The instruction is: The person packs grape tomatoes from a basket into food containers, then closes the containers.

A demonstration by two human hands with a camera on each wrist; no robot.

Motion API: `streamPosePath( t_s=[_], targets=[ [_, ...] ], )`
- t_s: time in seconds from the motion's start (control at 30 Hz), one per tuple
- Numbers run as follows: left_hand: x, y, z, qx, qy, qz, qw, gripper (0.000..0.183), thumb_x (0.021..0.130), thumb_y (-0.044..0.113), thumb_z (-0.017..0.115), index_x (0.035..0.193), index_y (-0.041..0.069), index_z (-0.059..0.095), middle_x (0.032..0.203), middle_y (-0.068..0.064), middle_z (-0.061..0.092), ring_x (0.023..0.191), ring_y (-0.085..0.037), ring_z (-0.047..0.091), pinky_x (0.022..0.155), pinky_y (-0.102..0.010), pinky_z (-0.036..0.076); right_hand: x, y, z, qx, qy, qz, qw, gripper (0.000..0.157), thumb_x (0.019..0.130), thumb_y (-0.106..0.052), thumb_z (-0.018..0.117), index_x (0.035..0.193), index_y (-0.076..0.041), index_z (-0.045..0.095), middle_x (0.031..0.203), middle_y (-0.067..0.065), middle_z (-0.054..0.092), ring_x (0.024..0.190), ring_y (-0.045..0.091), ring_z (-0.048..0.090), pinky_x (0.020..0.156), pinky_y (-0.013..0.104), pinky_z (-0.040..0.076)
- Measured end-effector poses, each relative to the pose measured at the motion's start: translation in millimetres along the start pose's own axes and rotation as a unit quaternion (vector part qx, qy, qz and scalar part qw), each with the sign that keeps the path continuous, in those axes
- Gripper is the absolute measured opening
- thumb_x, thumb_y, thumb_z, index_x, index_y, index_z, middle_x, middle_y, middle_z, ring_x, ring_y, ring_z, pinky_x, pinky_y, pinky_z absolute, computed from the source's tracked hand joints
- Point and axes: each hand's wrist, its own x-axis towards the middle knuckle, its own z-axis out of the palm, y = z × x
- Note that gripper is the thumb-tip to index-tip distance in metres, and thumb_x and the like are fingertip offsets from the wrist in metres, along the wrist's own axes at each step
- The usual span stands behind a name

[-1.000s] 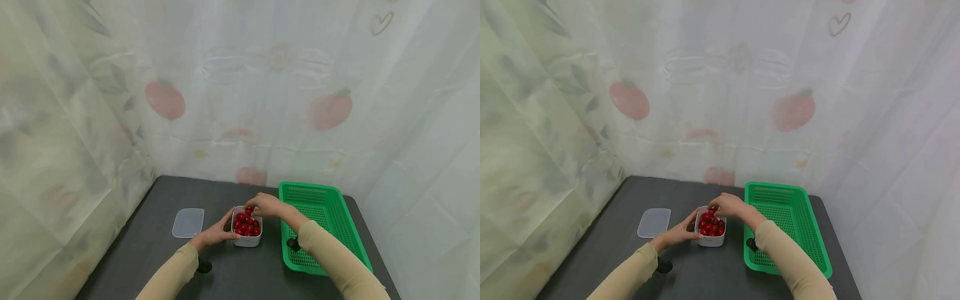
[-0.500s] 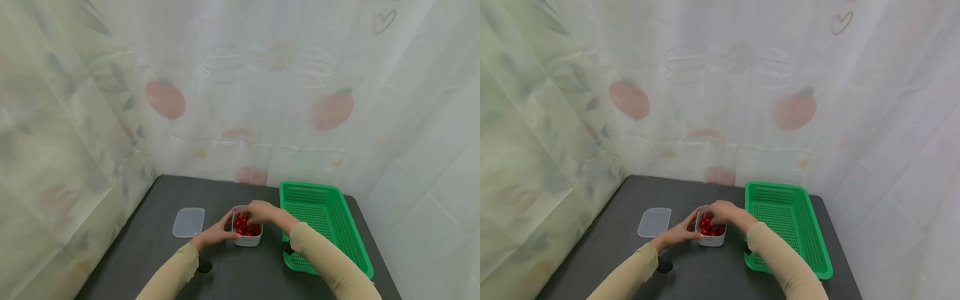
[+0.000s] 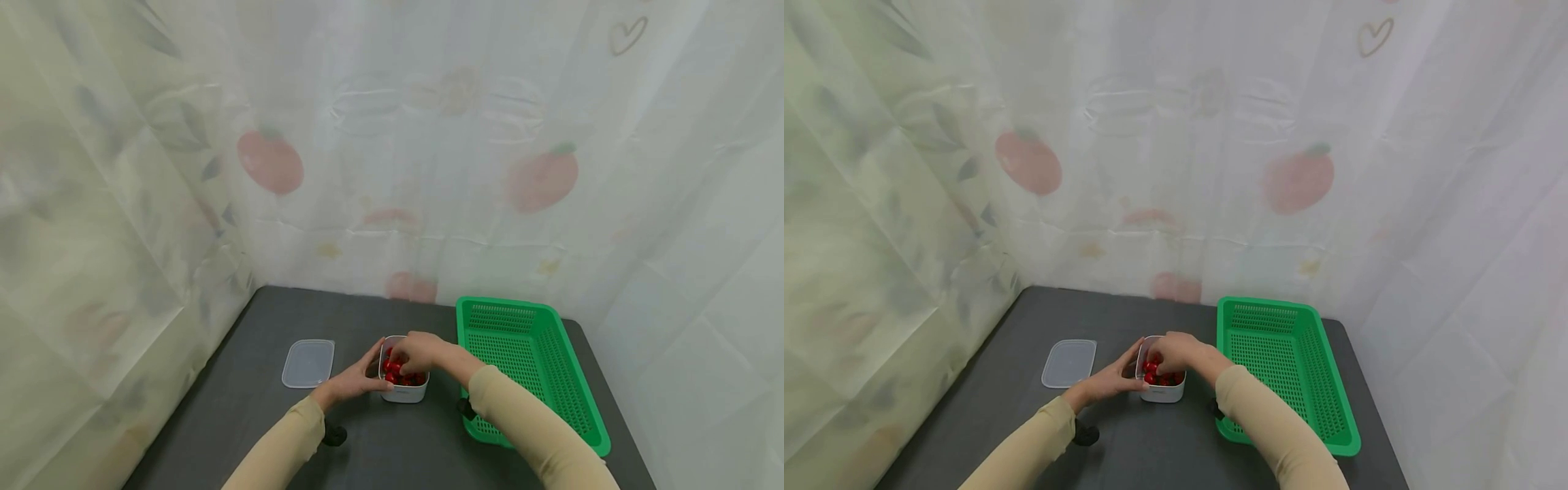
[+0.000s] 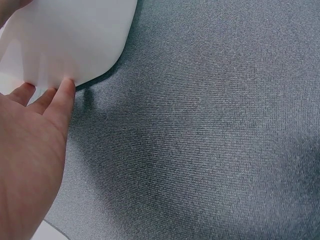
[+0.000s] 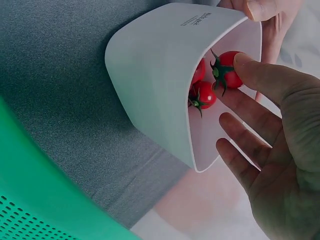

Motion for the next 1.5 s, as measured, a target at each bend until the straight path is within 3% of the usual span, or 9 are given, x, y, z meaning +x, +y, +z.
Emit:
streamPosePath(
  t_s=[0.33, 0.57, 0.8, 1.0, 1.2, 1.5],
  targets=[
    [-1.5, 4.4, 1.1, 0.003, -0.002, 0.0, 1.0, 0.099, 0.099, 0.023, 0.069, 0.164, 0.038, -0.004, 0.171, -0.01, 0.007, 0.154, -0.04, 0.016, 0.117, -0.061, 0.026, 0, 4, 2.5, -0.002, 0.006, 0.002, 1.0, 0.029, 0.093, -0.028, 0.076, 0.121, -0.022, 0.077, 0.105, -0.012, 0.072, 0.093, 0.01, 0.055, 0.078, 0.031, 0.053],
    [-1.3, 6.9, 0.2, 0.005, 0.006, -0.005, 1.0, 0.104, 0.097, 0.023, 0.072, 0.165, 0.032, -0.007, 0.17, -0.014, 0.007, 0.151, -0.044, 0.022, 0.116, -0.062, 0.028, -10, 3, -9.0, -0.018, 0.038, -0.001, 0.999, 0.031, 0.097, -0.028, 0.071, 0.127, -0.021, 0.074, 0.105, -0.01, 0.073, 0.101, 0.016, 0.058, 0.084, 0.035, 0.053],
    [-9.1, 11.2, -5.6, 0.018, 0.04, -0.022, 0.9988, 0.11, 0.095, 0.029, 0.075, 0.164, 0.027, -0.011, 0.17, -0.017, 0.003, 0.154, -0.042, 0.015, 0.116, -0.063, 0.024, -19, 2, -20.4, 0.004, 0.084, 0.001, 0.996, 0.028, 0.099, -0.024, 0.068, 0.126, -0.019, 0.074, 0.107, -0.007, 0.074, 0.102, 0.017, 0.058, 0.086, 0.036, 0.053],
    [-26.7, 13.9, -25.6, 0.032, 0.08, -0.024, 0.996, 0.087, 0.102, 0.033, 0.065, 0.166, 0.021, 0.008, 0.168, -0.02, 0.016, 0.151, -0.043, 0.023, 0.115, -0.064, 0.027, -19, -2, -22.9, -0.012, 0.121, -0.017, 0.992, 0.031, 0.101, -0.027, 0.067, 0.13, -0.02, 0.072, 0.121, -0.004, 0.071, 0.115, 0.019, 0.059, 0.096, 0.038, 0.051],
    [-53.8, 16.8, -56.1, 0.09, 0.146, -0.041, 0.9844, 0.069, 0.104, 0.036, 0.061, 0.16, 0.006, 0.032, 0.161, -0.023, 0.035, 0.144, -0.045, 0.036, 0.11, -0.062, 0.036, -13, -32, -26.5, -0.009, 0.134, -0.039, 0.99, 0.04, 0.104, -0.027, 0.063, 0.143, -0.021, 0.061, 0.142, -0.001, 0.06, 0.133, 0.021, 0.052, 0.107, 0.037, 0.045],
    [-93.9, 8.3, -102.3, 0.14, 0.225, -0.094, 0.9596, 0.065, 0.108, 0.035, 0.054, 0.159, 0.001, 0.032, 0.16, -0.027, 0.033, 0.145, -0.048, 0.032, 0.11, -0.062, 0.036, 8, -78, -14.9, -0.011, 0.119, -0.065, 0.991, 0.053, 0.106, -0.03, 0.059, 0.156, -0.017, 0.045, 0.158, 0.004, 0.045, 0.144, 0.021, 0.042, 0.113, 0.038, 0.039]
  ],
)
